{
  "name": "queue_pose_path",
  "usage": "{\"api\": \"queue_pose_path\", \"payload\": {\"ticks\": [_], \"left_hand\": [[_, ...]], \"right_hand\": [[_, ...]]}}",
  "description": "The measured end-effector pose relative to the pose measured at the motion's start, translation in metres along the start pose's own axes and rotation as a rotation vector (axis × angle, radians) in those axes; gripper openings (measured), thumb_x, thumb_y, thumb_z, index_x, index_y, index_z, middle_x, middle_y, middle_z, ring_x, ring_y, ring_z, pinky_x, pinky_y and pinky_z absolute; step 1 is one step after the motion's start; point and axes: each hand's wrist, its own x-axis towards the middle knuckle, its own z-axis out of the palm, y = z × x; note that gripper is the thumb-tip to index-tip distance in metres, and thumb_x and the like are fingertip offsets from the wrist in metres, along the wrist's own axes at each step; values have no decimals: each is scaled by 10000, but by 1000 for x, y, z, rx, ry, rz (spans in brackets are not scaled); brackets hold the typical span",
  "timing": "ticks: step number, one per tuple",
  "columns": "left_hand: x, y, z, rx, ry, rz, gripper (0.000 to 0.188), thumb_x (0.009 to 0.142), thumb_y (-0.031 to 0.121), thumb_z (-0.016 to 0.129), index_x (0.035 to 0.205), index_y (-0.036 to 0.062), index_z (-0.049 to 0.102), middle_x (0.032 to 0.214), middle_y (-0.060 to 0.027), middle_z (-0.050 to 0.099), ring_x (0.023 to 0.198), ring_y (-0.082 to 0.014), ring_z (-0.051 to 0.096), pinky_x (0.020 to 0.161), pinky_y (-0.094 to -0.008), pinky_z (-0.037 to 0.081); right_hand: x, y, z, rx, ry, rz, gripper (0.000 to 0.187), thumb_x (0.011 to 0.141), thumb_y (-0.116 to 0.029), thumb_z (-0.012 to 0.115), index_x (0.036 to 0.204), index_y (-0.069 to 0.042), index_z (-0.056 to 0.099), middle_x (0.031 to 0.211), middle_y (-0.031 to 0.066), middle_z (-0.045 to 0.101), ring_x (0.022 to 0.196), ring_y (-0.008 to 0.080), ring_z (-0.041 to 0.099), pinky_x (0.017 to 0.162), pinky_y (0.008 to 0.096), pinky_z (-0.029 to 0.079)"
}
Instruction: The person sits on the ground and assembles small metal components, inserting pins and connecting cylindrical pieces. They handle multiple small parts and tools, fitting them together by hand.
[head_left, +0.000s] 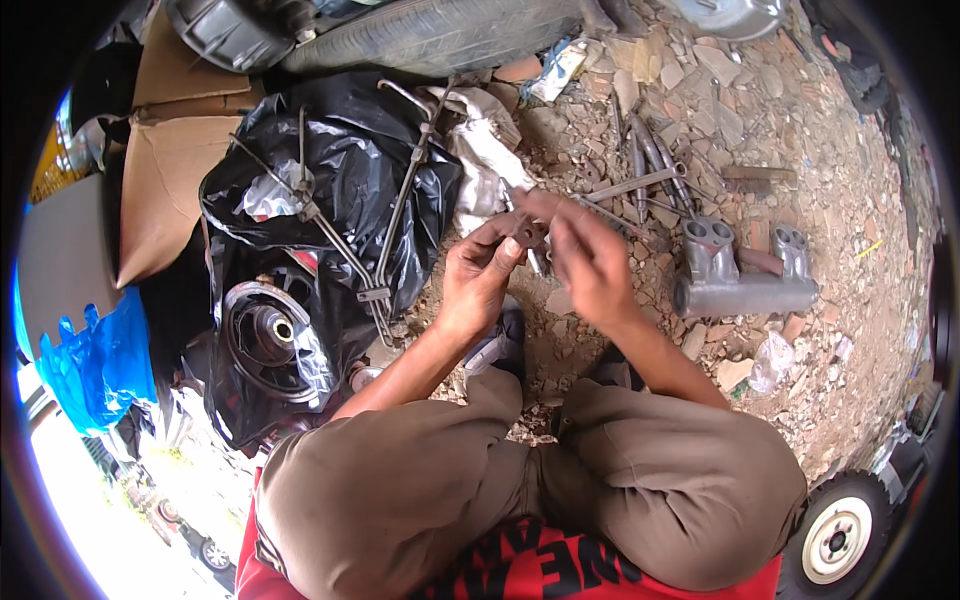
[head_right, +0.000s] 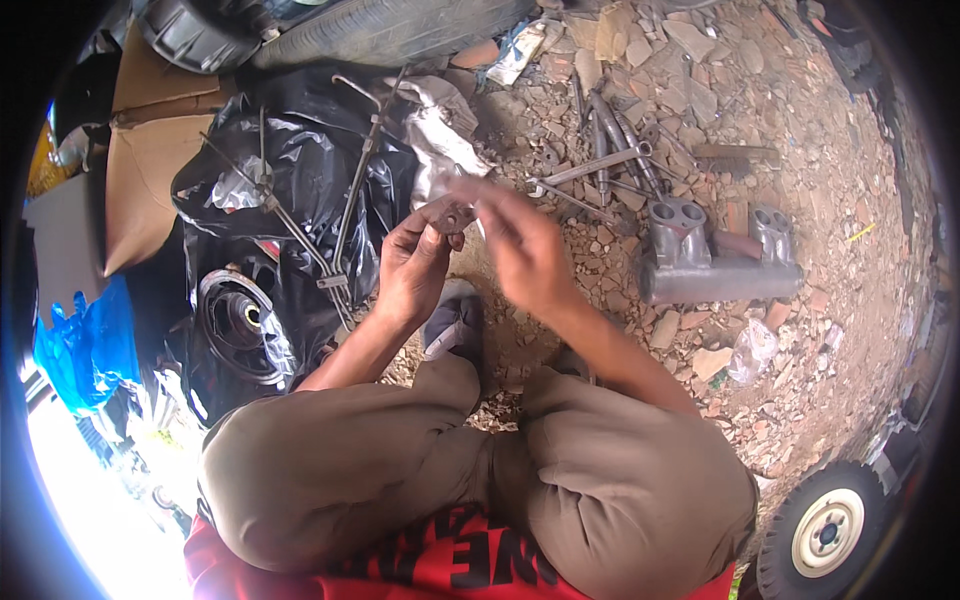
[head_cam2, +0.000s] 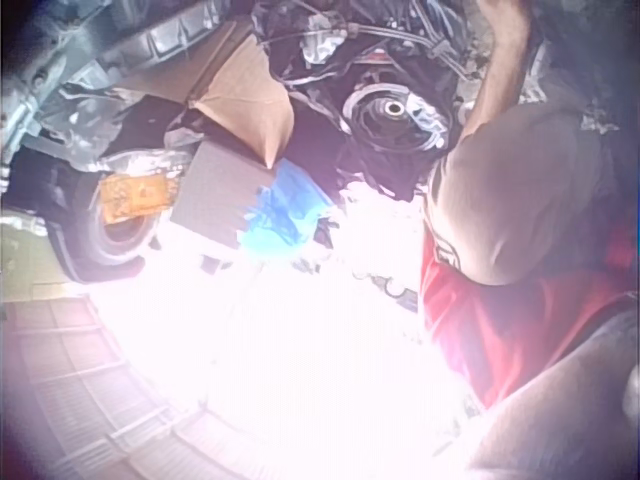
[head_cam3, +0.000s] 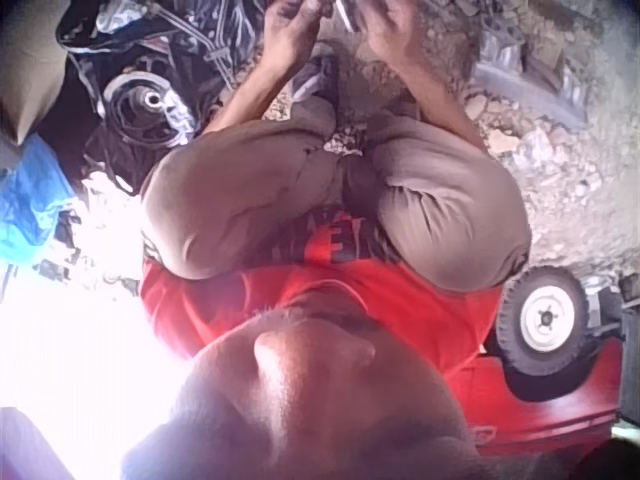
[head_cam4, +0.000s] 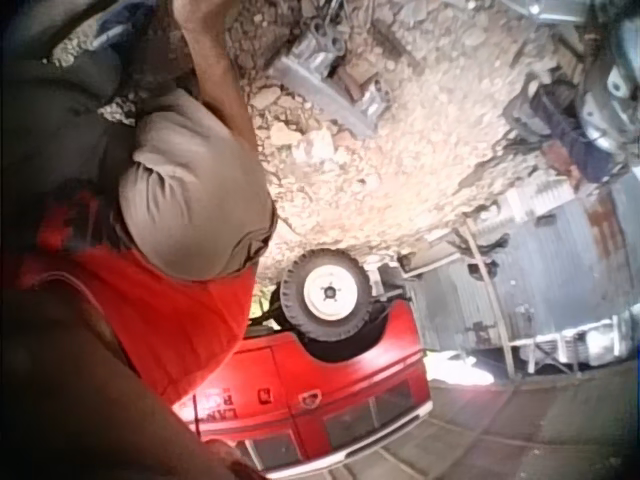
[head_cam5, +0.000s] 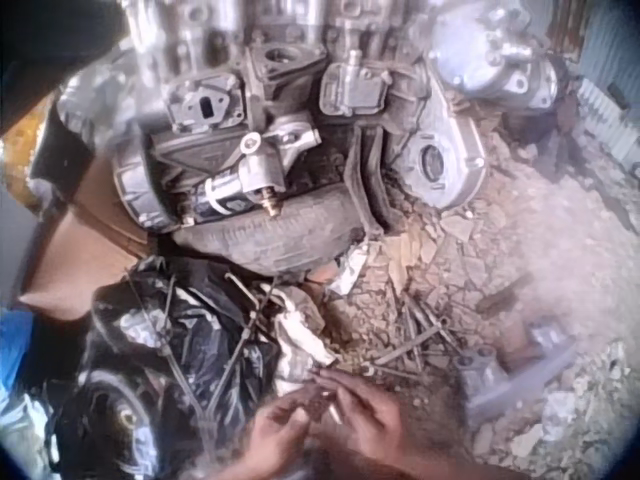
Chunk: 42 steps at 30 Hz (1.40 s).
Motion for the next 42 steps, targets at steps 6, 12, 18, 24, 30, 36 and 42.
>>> {"api": "queue_pose_path", "payload": {"ticks": [6,12,18,24,30,36,42], "left_hand": [[5,25,15,-259,-114,-59,750,846,475,745,1371,-7,512,1212,-47,603,977,-157,487,829,-344,393],[6,28,12,-348,-139,-115,792,826,473,765,1419,45,463,1274,-33,554,1012,-159,473,824,-350,384],[6,23,10,-349,-145,-61,765,850,444,748,1432,44,453,1283,-48,553,1054,-171,502,874,-357,409],[6,19,3,-363,-173,-2,675,904,377,704,1428,21,470,1342,-86,555,1144,-195,540,959,-382,427],[1,17,9,-292,-159,-67,708,915,409,686,1409,-45,458,1321,-122,583,1220,-204,534,1079,-405,379],[2,14,7,-308,-131,-55,643,922,368,691,1372,-48,498,1282,-106,608,1200,-197,549,1063,-375,384],[8,16,7,-338,-48,-26,572,935,328,680,1344,-41,525,1303,-111,599,1207,-209,543,1075,-395,381]], "right_hand": [[20,9,-47,139,506,-26,349,1030,-119,492,1365,-32,540,1138,66,670,544,48,406,467,212,330],[2,-17,-29,-32,419,-125,348,1034,-117,465,1356,4,518,1181,154,655,534,46,419,483,202,363],[-15,-42,5,-318,73,-341,349,1016,-32,412,1349,42,487,1303,214,611,738,125,631,660,238,523],[-10,-32,6,-605,-95,-673,394,928,48,520,1321,34,538,1254,218,634,1060,343,682,869,374,570],[-10,-20,6,-763,-102,-696,457,849,64,593,1303,18,579,1260,172,650,977,288,706,775,342,580],[-8,-20,9,-764,-82,-680,446,852,64,584,1296,24,580,1266,185,644,1019,308,699,784,351,577],[-12,-15,9,-773,-88,-644,433,861,71,561,1290,20,584,1282,197,630,1044,322,689,786,361,579]]}}
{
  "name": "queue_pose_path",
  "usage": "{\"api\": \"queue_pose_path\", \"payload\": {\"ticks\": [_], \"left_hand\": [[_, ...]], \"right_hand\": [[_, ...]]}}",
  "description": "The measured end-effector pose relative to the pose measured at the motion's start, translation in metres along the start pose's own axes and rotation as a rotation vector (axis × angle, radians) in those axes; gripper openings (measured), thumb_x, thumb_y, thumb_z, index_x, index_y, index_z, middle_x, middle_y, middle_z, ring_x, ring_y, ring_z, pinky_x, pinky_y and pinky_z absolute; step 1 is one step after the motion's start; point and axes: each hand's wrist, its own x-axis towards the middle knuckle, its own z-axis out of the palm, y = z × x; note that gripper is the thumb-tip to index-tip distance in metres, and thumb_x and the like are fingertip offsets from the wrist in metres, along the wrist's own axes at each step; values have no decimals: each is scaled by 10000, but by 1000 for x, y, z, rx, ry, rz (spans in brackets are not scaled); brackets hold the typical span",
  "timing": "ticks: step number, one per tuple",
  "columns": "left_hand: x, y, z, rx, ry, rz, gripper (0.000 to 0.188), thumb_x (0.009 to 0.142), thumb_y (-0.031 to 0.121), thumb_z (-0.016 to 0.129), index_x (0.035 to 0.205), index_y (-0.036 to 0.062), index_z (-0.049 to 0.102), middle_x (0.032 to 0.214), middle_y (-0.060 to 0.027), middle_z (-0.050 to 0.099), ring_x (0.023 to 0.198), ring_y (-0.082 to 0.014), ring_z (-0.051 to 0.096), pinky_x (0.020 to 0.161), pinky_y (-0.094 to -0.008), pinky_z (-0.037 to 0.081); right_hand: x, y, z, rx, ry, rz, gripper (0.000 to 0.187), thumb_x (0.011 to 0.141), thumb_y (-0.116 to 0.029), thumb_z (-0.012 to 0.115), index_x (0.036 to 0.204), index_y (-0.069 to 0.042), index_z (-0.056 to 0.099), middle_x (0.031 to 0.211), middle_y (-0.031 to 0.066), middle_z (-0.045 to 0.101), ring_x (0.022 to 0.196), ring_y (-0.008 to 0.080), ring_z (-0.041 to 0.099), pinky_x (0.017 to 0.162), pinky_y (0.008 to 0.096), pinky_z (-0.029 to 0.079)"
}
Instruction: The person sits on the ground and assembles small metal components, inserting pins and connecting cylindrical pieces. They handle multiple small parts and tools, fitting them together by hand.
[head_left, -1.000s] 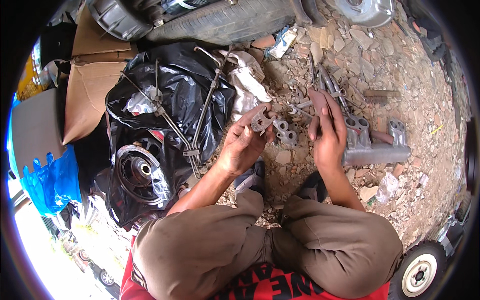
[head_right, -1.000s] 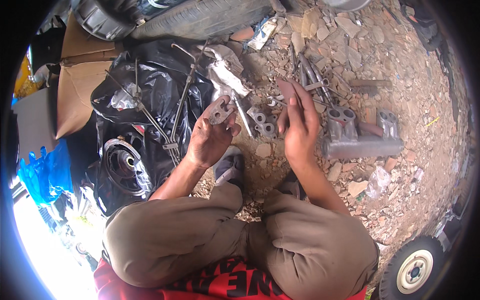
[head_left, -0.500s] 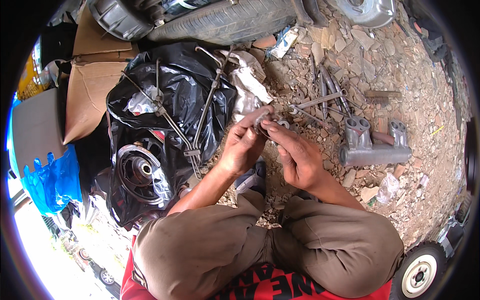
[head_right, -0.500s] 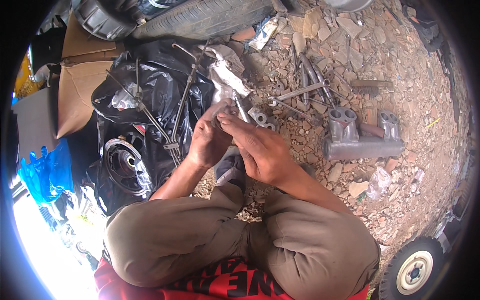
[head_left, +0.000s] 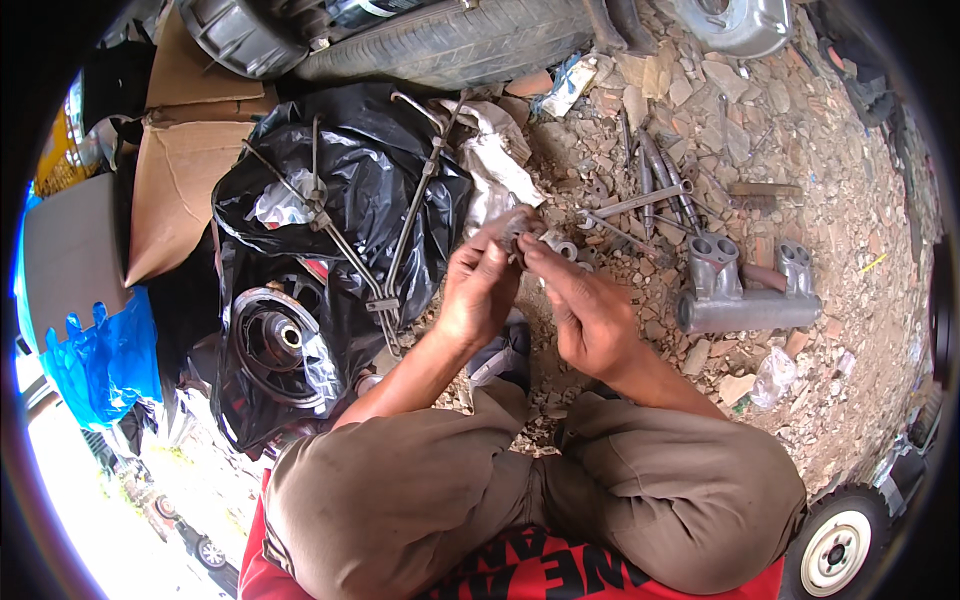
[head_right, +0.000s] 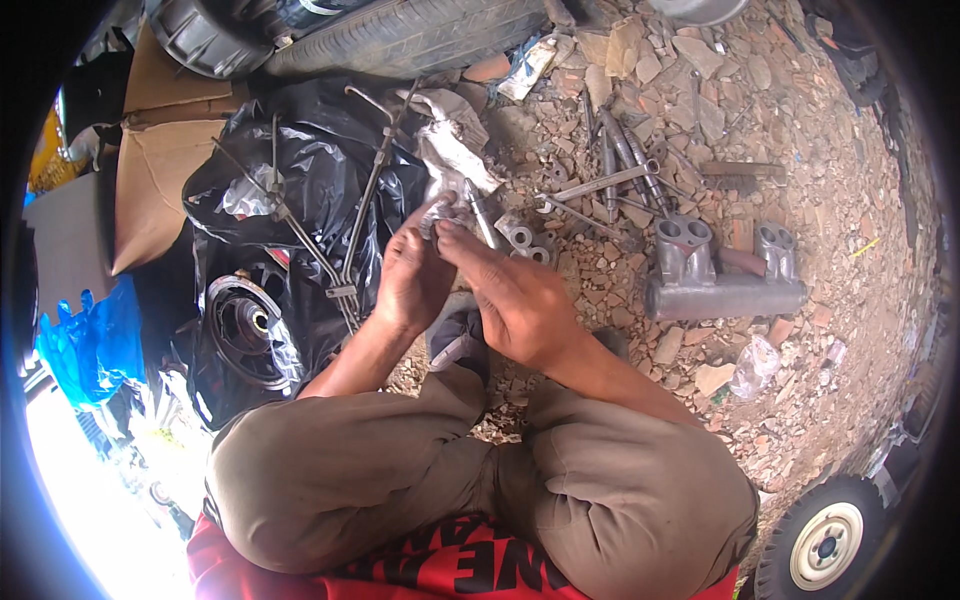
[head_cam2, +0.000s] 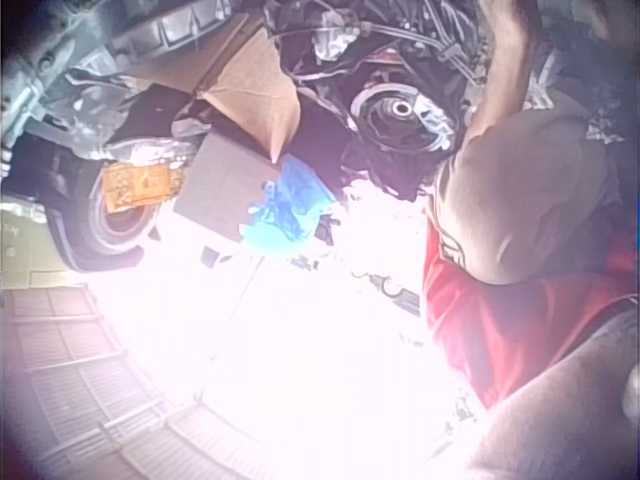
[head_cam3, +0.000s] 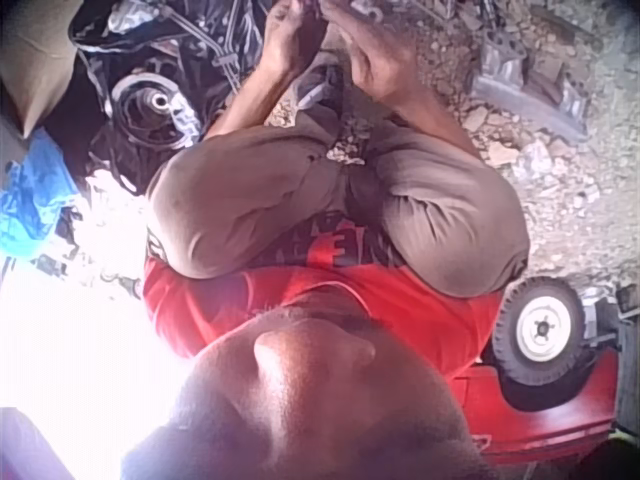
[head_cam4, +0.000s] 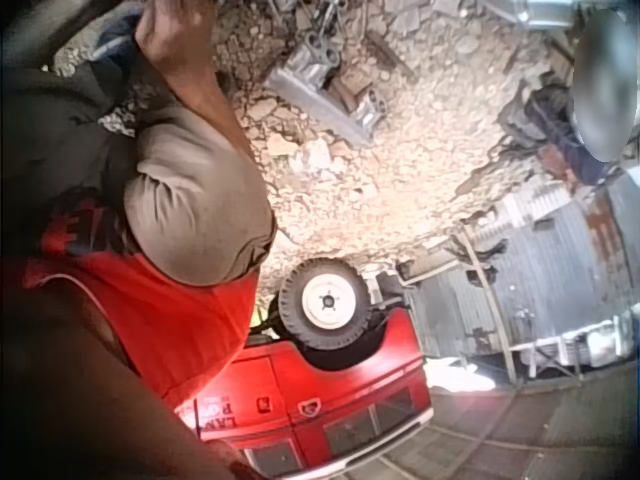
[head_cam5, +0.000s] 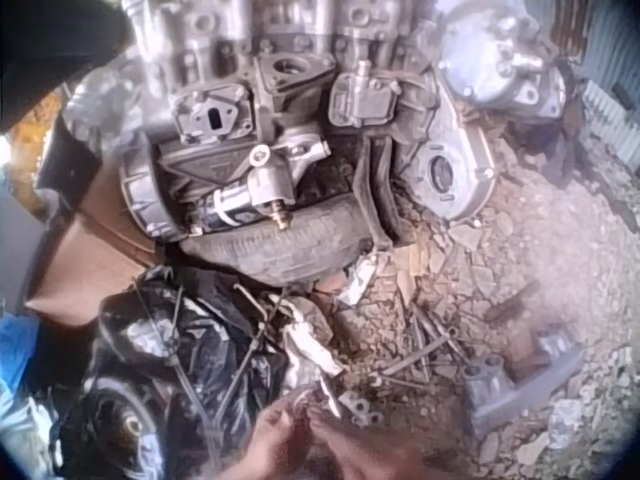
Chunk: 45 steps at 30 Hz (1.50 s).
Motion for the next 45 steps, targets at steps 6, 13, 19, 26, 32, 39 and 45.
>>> {"api": "queue_pose_path", "payload": {"ticks": [6,13,19,26,32,39,45], "left_hand": [[-9,-9,-2,6,7,-23,486,943,290,675,1286,-36,566,1274,-131,609,1198,-225,551,1080,-402,384],[-16,-16,-6,75,-39,-44,551,925,345,692,1309,-26,558,1280,-113,608,1189,-220,555,1066,-387,396],[6,15,-7,83,67,27,727,875,440,724,1421,42,455,1285,-78,577,1093,-182,548,911,-346,461],[3,7,2,-26,-73,6,565,904,122,706,1407,8,474,1336,-132,586,1223,-211,546,937,-376,474],[4,7,-1,103,-43,8,495,877,45,717,1332,36,524,1348,-95,569,1137,-210,607,912,-350,485],[3,4,-1,303,45,-16,416,894,-46,676,1283,-59,530,1205,-145,641,994,-174,673,845,-296,569],[2,8,12,471,71,-122,455,910,-35,659,1342,-67,520,1213,-126,632,1057,-169,649,885,-292,567]], "right_hand": [[2,-1,1,17,-24,29,449,856,82,569,1298,1,582,1301,206,614,1068,331,679,808,353,585],[4,-8,6,111,9,100,428,884,68,576,1302,-25,583,1270,173,638,1051,319,687,838,353,587],[-12,-3,2,206,-63,243,346,961,12,527,1304,-5,567,1186,159,683,848,203,705,718,309,577],[-8,-1,-10,575,238,635,226,1048,-100,433,1241,-7,504,1154,149,643,571,62,525,502,195,444],[-11,8,-10,649,270,636,179,1033,-105,490,1134,-1,594,1147,98,642,624,63,552,533,206,466],[-9,-2,-3,576,134,724,199,972,-54,610,1157,18,608,1103,72,647,813,53,589,681,207,500],[-18,12,6,534,242,687,198,931,15,645,1122,53,608,1117,97,625,1005,124,622,830,249,524]]}}
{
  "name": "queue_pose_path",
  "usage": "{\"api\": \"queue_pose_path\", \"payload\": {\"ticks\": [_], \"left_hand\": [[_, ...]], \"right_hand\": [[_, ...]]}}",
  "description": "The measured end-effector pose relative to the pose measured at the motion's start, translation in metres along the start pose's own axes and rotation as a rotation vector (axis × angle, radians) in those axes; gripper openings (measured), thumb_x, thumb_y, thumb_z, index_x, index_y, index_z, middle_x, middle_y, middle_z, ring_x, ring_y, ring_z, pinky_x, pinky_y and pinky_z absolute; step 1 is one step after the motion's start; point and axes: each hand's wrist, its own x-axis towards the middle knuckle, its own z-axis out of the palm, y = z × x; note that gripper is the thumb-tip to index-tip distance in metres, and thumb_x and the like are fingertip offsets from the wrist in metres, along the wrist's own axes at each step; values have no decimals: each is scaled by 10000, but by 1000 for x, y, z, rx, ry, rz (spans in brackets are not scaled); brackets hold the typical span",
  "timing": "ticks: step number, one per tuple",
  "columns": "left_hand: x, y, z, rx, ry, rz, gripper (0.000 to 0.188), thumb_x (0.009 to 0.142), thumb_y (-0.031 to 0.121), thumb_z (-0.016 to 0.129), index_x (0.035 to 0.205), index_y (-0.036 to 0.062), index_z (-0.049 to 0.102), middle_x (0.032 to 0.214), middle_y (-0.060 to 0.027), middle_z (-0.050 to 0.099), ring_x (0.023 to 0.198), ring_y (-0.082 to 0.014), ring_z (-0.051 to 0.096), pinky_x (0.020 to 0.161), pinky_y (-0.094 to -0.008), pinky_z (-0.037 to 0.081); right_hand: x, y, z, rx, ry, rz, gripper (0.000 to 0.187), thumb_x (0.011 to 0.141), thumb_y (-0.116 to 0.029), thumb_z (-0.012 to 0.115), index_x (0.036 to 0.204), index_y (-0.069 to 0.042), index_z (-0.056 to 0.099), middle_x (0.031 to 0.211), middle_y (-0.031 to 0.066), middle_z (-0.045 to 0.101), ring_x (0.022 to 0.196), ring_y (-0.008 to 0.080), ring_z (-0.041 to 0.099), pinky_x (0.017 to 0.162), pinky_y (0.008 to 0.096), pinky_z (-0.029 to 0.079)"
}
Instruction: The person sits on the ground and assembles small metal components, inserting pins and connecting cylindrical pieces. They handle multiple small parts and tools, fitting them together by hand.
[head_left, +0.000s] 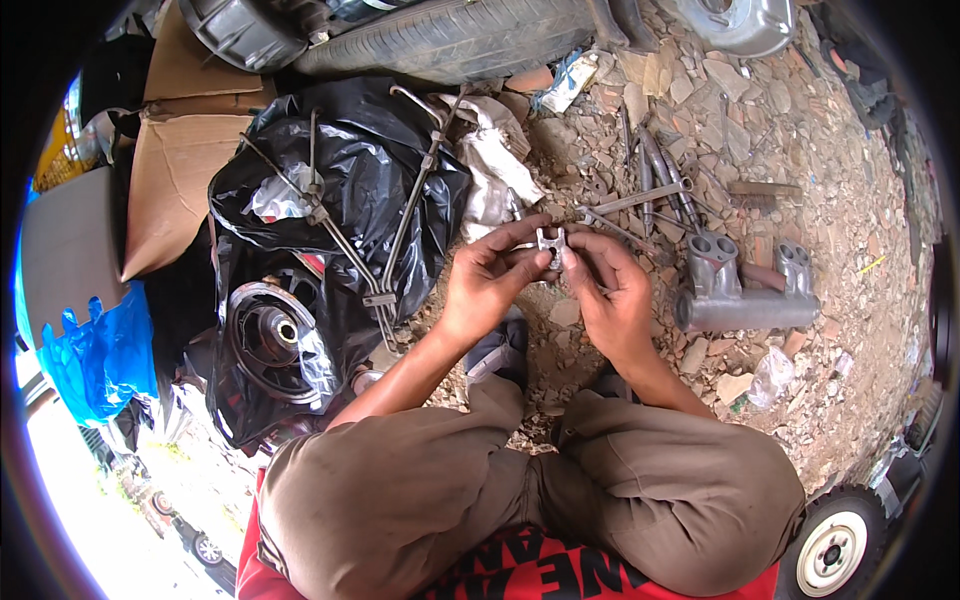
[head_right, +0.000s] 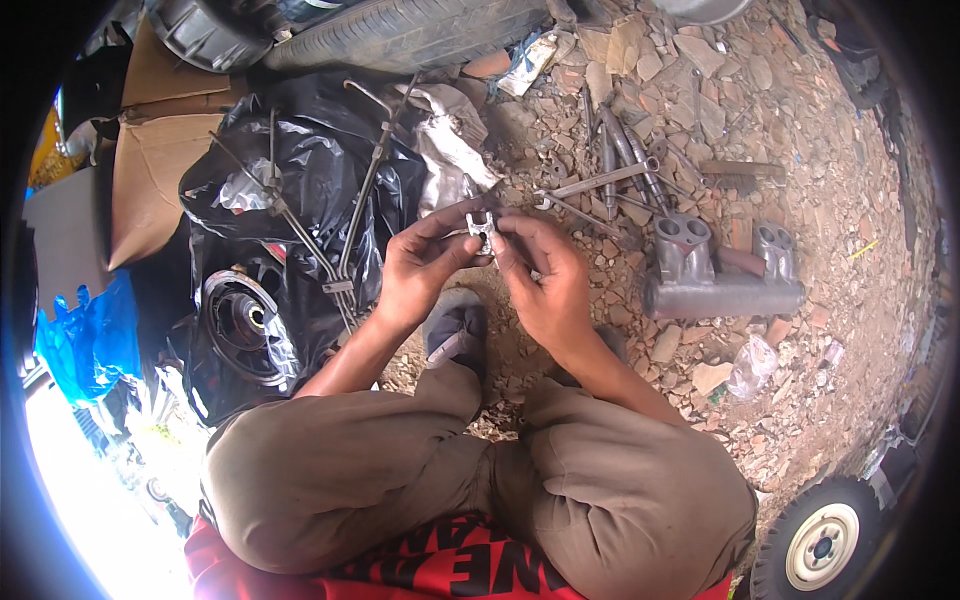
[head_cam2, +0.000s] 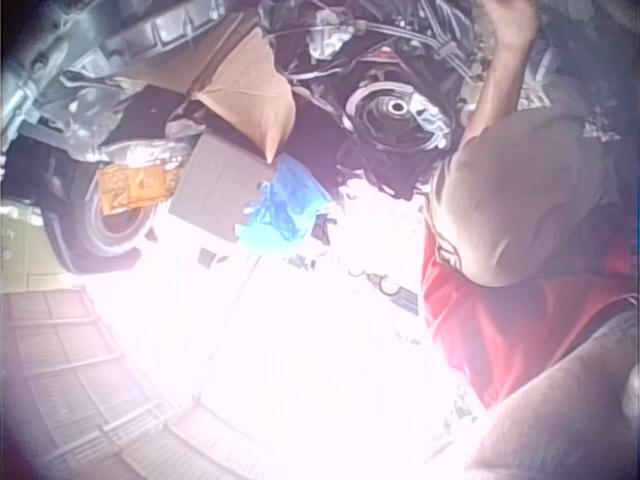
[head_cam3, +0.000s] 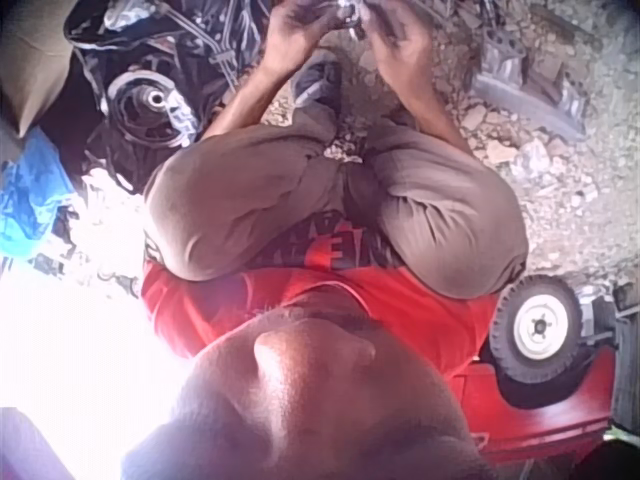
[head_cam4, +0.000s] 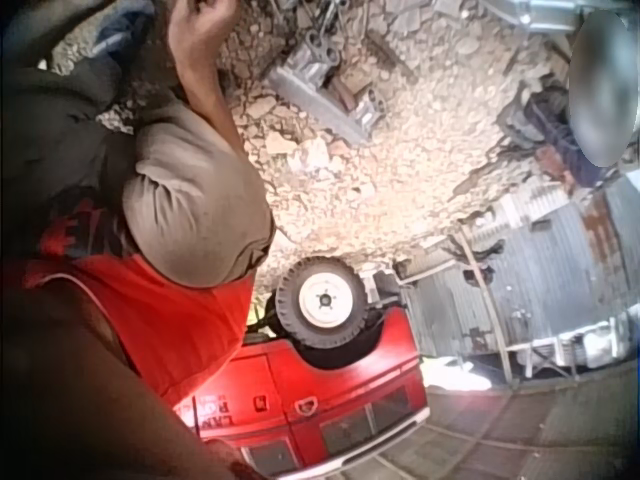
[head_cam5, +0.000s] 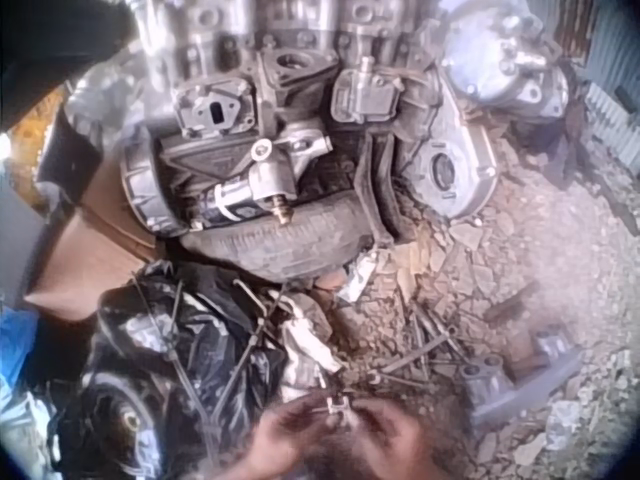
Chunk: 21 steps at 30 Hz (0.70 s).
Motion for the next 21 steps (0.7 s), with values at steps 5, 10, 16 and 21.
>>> {"api": "queue_pose_path", "payload": {"ticks": [5,10,16,21], "left_hand": [[-5,4,7,445,-27,153,583,852,-9,717,1398,15,513,1217,-126,619,1025,-195,666,885,-304,571],[-2,6,8,849,-6,377,583,763,25,781,1315,46,597,1184,-168,613,1000,-264,674,881,-337,561],[1,-1,-3,728,-19,388,507,796,47,779,1279,68,626,1262,-92,630,1148,-248,625,969,-397,513],[4,-17,-19,-513,-133,-85,505,870,142,748,1341,83,575,1369,-57,579,1116,-196,607,938,-384,485]], "right_hand": [[1,4,-5,48,22,71,155,925,16,653,1066,70,622,1119,107,630,1009,138,628,844,263,531],[2,0,-4,-18,34,78,128,914,23,661,1030,72,637,1047,98,658,974,124,636,817,253,536],[2,-7,-5,-60,20,41,178,979,-42,584,1121,59,618,1075,114,668,799,77,605,639,215,503],[5,-15,-1,-96,92,-298,302,1029,-62,468,1304,62,493,1210,178,643,698,71,558,588,221,471]]}}
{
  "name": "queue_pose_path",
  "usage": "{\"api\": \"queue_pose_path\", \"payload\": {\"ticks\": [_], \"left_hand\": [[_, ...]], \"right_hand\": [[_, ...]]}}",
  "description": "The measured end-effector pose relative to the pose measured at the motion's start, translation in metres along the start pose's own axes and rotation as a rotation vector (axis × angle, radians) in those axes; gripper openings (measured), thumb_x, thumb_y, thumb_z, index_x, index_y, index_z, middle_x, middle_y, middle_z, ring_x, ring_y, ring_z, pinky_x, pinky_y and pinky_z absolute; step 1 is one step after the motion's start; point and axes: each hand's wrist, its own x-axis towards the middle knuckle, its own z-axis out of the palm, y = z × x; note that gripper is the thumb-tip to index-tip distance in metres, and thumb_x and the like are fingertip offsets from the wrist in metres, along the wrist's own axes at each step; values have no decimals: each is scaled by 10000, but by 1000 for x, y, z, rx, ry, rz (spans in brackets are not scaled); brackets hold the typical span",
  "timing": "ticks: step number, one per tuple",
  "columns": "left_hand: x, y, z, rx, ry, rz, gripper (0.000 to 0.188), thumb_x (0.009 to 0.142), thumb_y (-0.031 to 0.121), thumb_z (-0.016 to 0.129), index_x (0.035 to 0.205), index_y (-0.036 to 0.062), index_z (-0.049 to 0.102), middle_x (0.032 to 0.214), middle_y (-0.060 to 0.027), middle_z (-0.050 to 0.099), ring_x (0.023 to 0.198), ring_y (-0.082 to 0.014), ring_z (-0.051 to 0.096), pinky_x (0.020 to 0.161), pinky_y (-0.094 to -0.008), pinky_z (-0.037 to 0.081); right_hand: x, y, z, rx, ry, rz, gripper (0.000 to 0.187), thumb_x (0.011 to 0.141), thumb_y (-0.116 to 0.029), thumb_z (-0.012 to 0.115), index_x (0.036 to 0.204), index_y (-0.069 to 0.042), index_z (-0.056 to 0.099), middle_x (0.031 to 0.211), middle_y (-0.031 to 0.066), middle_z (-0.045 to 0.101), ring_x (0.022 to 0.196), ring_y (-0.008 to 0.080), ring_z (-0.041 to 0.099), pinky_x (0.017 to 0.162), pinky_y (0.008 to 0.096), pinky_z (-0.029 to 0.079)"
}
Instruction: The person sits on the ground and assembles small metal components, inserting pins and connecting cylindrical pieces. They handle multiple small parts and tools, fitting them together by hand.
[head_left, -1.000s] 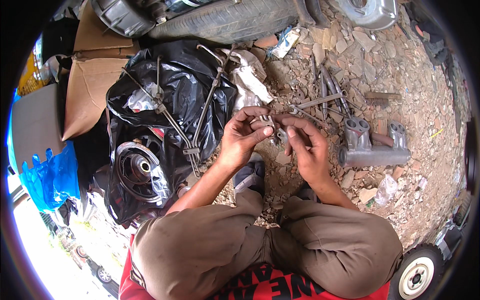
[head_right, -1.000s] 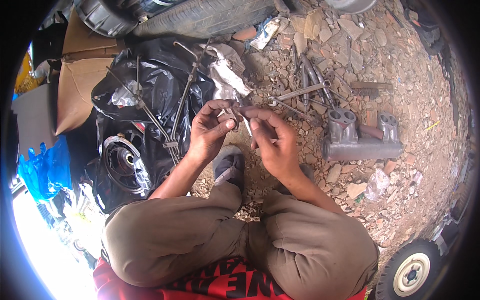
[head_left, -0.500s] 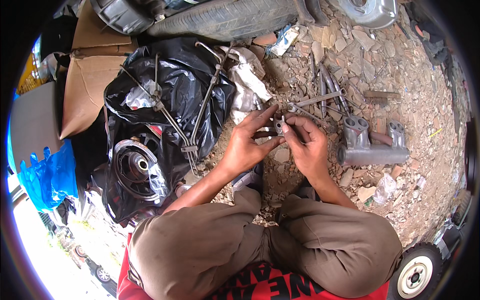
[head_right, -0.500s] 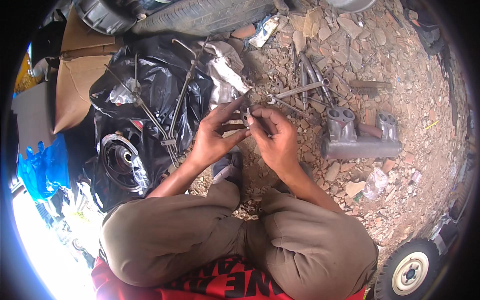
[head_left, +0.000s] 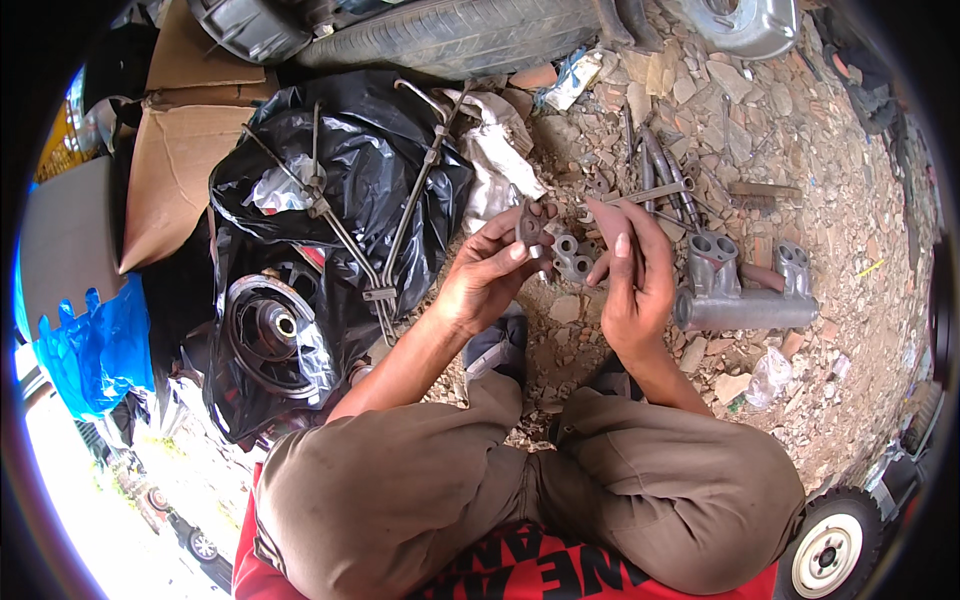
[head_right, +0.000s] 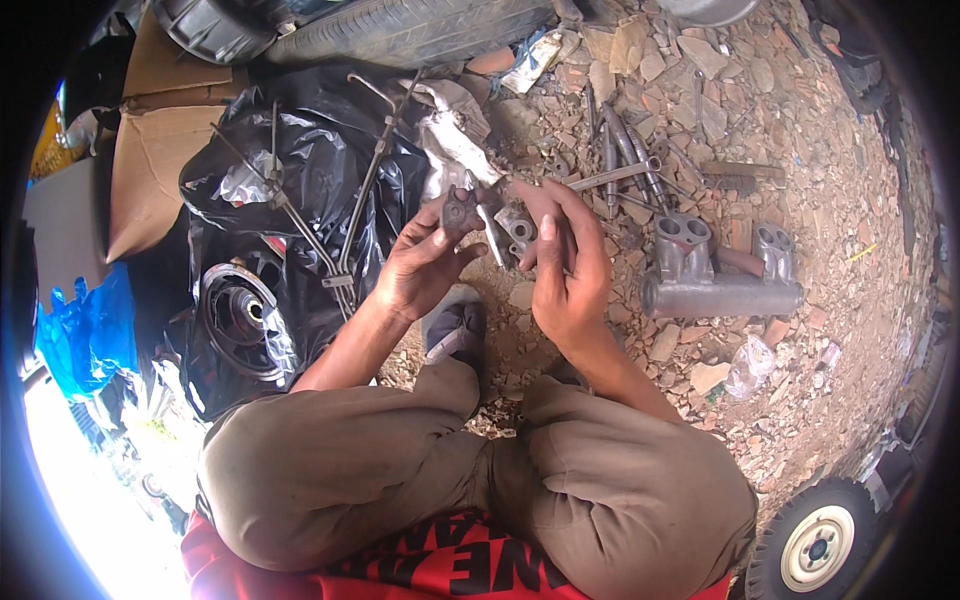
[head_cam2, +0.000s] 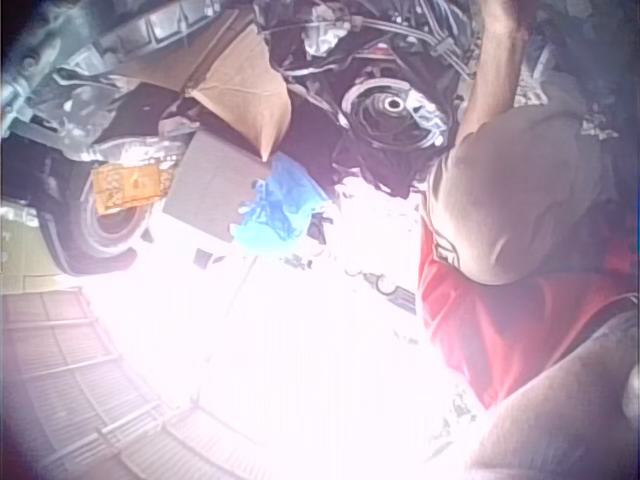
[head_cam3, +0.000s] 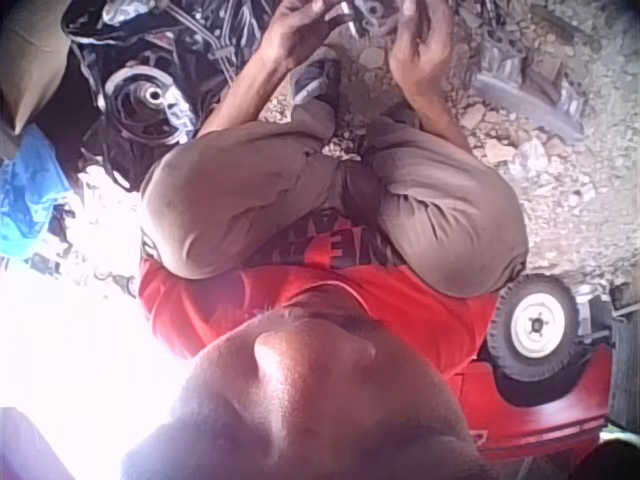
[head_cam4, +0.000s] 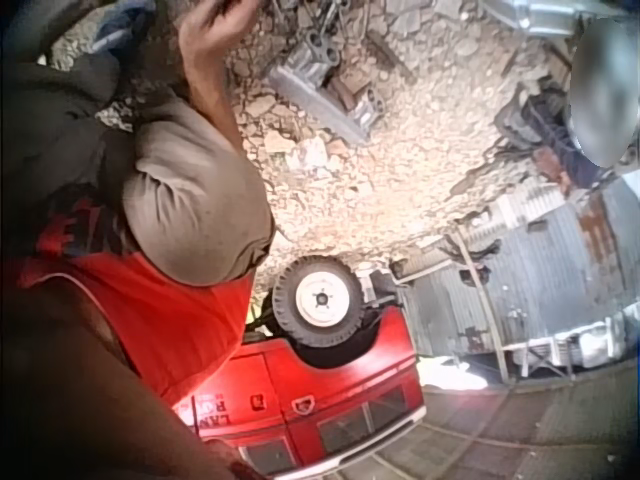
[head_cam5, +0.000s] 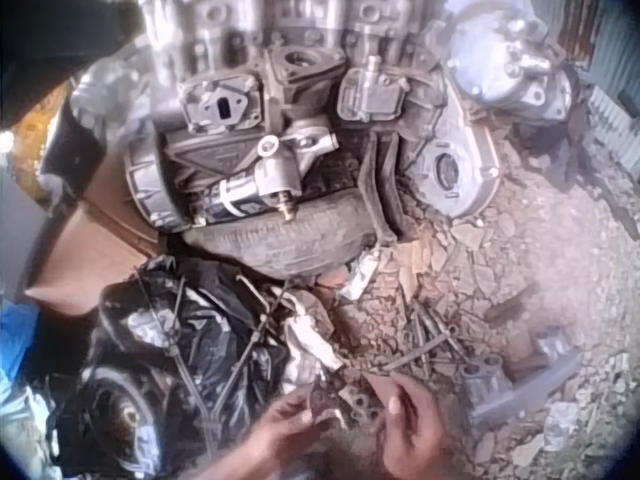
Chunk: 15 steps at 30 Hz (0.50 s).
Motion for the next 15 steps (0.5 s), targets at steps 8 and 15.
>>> {"api": "queue_pose_path", "payload": {"ticks": [8,15], "left_hand": [[-6,-9,6,-220,-95,-76,638,865,237,762,1428,120,486,1304,-37,608,1171,-179,568,1031,-388,406],[-4,-5,-2,-19,-71,95,573,868,165,758,1373,38,519,1235,-65,638,1168,-178,575,1061,-369,398]], "right_hand": [[-3,-5,2,-228,-306,-298,383,968,-9,552,1342,57,502,1331,201,595,1111,265,660,863,320,548],[-4,-9,15,-335,-431,-276,413,939,7,543,1352,-7,535,1398,196,537,1210,362,593,946,399,539]]}}
